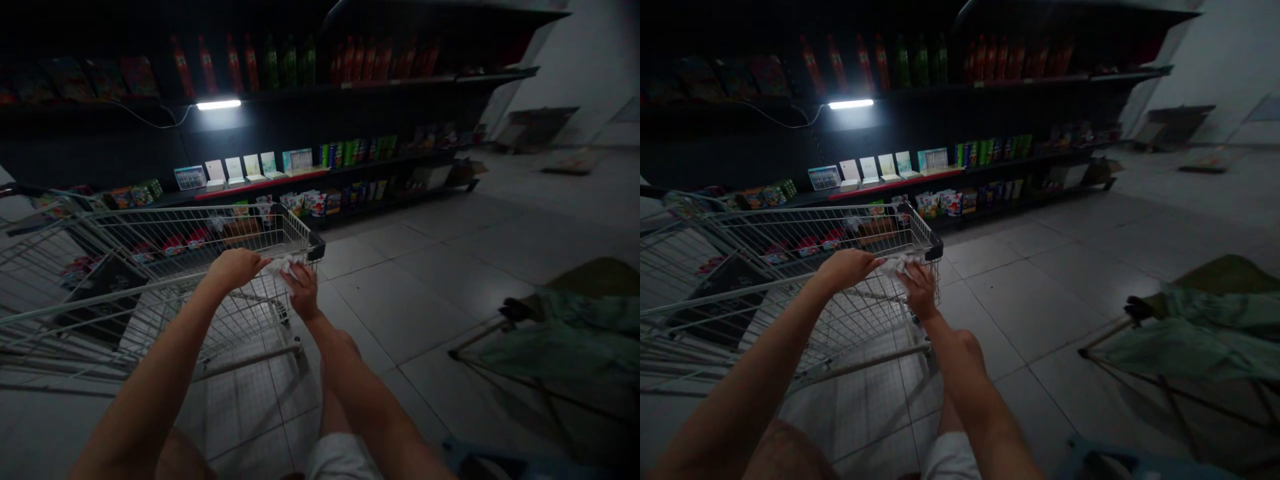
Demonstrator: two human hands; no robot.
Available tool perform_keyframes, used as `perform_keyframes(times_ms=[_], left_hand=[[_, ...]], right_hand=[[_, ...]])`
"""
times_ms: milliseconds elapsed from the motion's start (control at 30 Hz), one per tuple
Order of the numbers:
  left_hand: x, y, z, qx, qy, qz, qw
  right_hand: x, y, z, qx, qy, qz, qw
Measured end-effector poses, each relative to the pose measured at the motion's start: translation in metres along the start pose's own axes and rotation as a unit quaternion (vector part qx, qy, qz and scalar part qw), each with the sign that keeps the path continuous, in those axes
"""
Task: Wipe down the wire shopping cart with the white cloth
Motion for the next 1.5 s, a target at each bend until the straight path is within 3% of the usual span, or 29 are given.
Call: perform_keyframes(times_ms=[100, 167, 333, 400, 533, 733, 933, 1033, 1200, 1300, 1400, 1500], left_hand=[[-0.002, 0.001, -0.001, 0.000, -0.004, -0.017, 1.000], [-0.003, 0.001, -0.001, 0.001, -0.002, -0.025, 1.000], [-0.004, 0.001, -0.002, 0.002, 0.000, -0.031, 1.000], [-0.004, 0.000, -0.003, 0.004, -0.002, -0.031, 1.000], [-0.002, -0.001, -0.003, -0.003, -0.013, -0.024, 1.000], [-0.003, -0.001, 0.002, -0.029, -0.026, -0.004, 0.999], [-0.004, 0.000, 0.002, -0.030, -0.023, 0.012, 0.999], [-0.004, 0.001, -0.001, -0.029, -0.019, 0.019, 0.999], [-0.001, -0.002, -0.007, -0.032, -0.005, 0.021, 0.999], [0.000, -0.004, -0.008, -0.027, -0.010, 0.025, 0.999], [0.000, -0.003, -0.005, -0.030, -0.012, 0.024, 0.999], [0.000, -0.003, -0.004, -0.031, -0.014, 0.021, 0.999]], right_hand=[[0.006, 0.012, -0.040, -0.005, 0.034, 0.009, 0.999], [0.011, 0.006, -0.049, -0.017, 0.046, 0.032, 0.998], [0.038, -0.027, -0.012, 0.077, 0.101, -0.009, 0.992], [0.045, -0.025, 0.007, 0.086, 0.115, -0.022, 0.989], [0.049, -0.001, 0.025, 0.094, 0.160, -0.021, 0.982], [0.056, 0.018, 0.000, 0.190, 0.237, 0.030, 0.952], [0.068, 0.019, -0.041, 0.169, 0.370, 0.066, 0.911], [0.066, 0.006, -0.028, 0.196, 0.367, 0.062, 0.907], [0.074, -0.010, 0.029, 0.208, 0.301, 0.063, 0.929], [0.106, 0.004, 0.054, 0.143, 0.375, 0.137, 0.906], [0.128, 0.021, 0.046, 0.123, 0.482, 0.182, 0.848], [0.114, 0.020, 0.008, 0.210, 0.451, 0.076, 0.864]])
Point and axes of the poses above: each hand's wrist, its own z-axis towards the middle knuckle, its own y-axis out of the palm, x = y × z, the point moved 4 cm from there along z, towards the middle knuckle, and after that the axes turned 2 degrees about -z, right-handed, at the moved point
